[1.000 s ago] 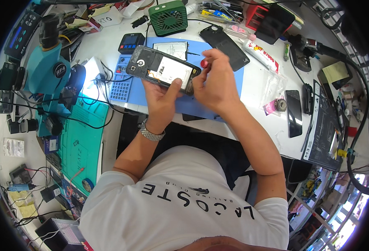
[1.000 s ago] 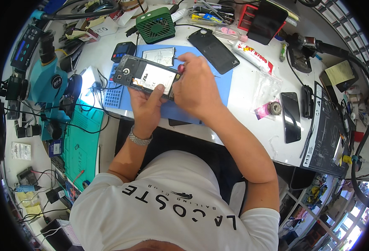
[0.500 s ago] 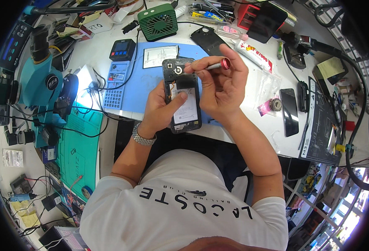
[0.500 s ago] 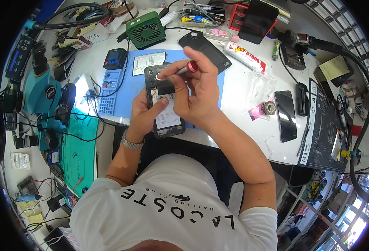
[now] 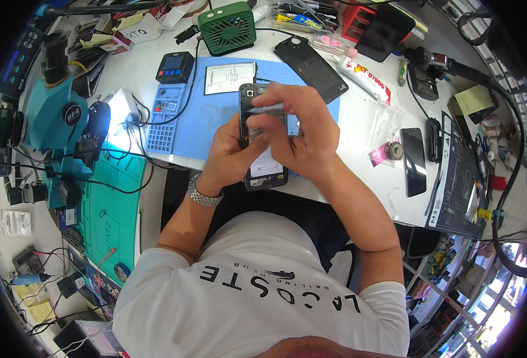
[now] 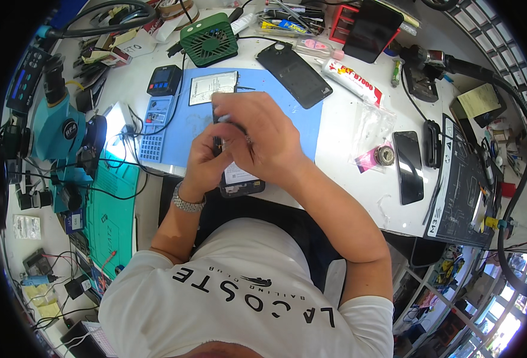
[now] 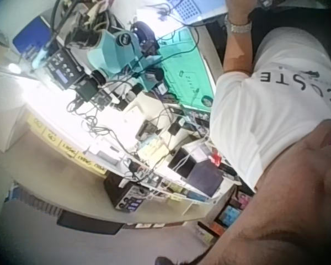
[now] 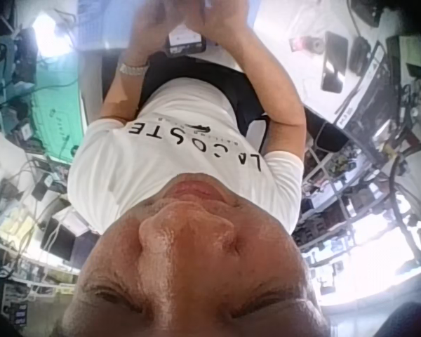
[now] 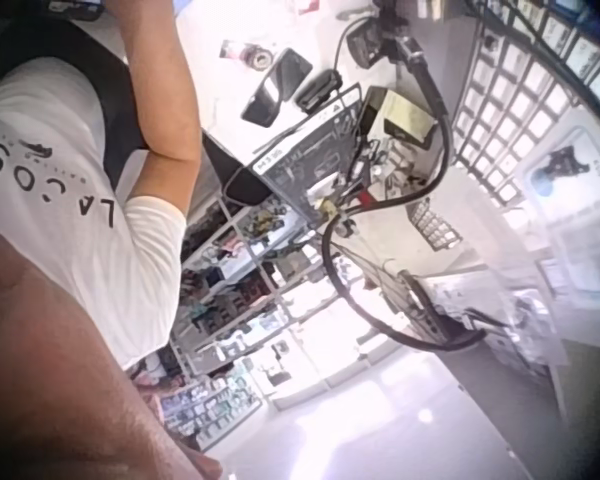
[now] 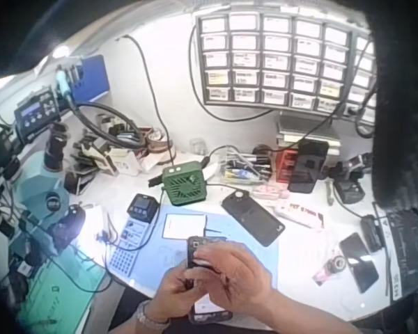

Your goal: The person disassembles a smartphone by removing the back cover and using a screwdriver to loosen screws around the internal frame. They carefully pry open the casing and separate the back panel from the main body, exposing the battery and internal components.

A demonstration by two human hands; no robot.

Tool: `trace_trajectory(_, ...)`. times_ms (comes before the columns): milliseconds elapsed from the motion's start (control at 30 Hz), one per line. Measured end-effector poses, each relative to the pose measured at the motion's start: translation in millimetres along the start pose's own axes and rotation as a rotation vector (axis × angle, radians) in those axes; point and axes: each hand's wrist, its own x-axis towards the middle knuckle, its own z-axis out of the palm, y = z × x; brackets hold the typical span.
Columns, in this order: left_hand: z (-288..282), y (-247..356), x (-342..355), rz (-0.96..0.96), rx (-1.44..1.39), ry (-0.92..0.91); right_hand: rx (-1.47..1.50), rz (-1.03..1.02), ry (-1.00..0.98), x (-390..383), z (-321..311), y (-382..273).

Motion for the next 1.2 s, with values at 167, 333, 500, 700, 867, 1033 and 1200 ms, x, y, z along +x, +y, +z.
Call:
trace_trajectory(167,3,2,1,-0.029,-0.037,0.004,0.018,0.004,0.029,1,-5,-3)
trace_trajectory(333,7,4,2,-0.091,-0.193,0.035,0.143,0.117,0.252,-3,-8,5)
trace_trajectory(500,6,4,-1,-0.102,-0.266,0.048,0.019,0.087,0.365,2,-18,20)
trace_trajectory(700,6,7,0,-0.095,-0.277,0.041,-0.018,0.105,0.319,1,-22,24)
trace_trajectory(867,7,8,0,-0.072,-0.267,0.043,-0.099,0.111,0.214,-2,-27,19)
trace_trajectory(1033,6,7,-1,-0.062,-0.247,0.041,-0.106,0.081,0.215,-1,-26,20)
trace_trajectory(1200,7,6,-1,-0.067,-0.263,0.058,-0.058,0.092,0.329,1,-20,20)
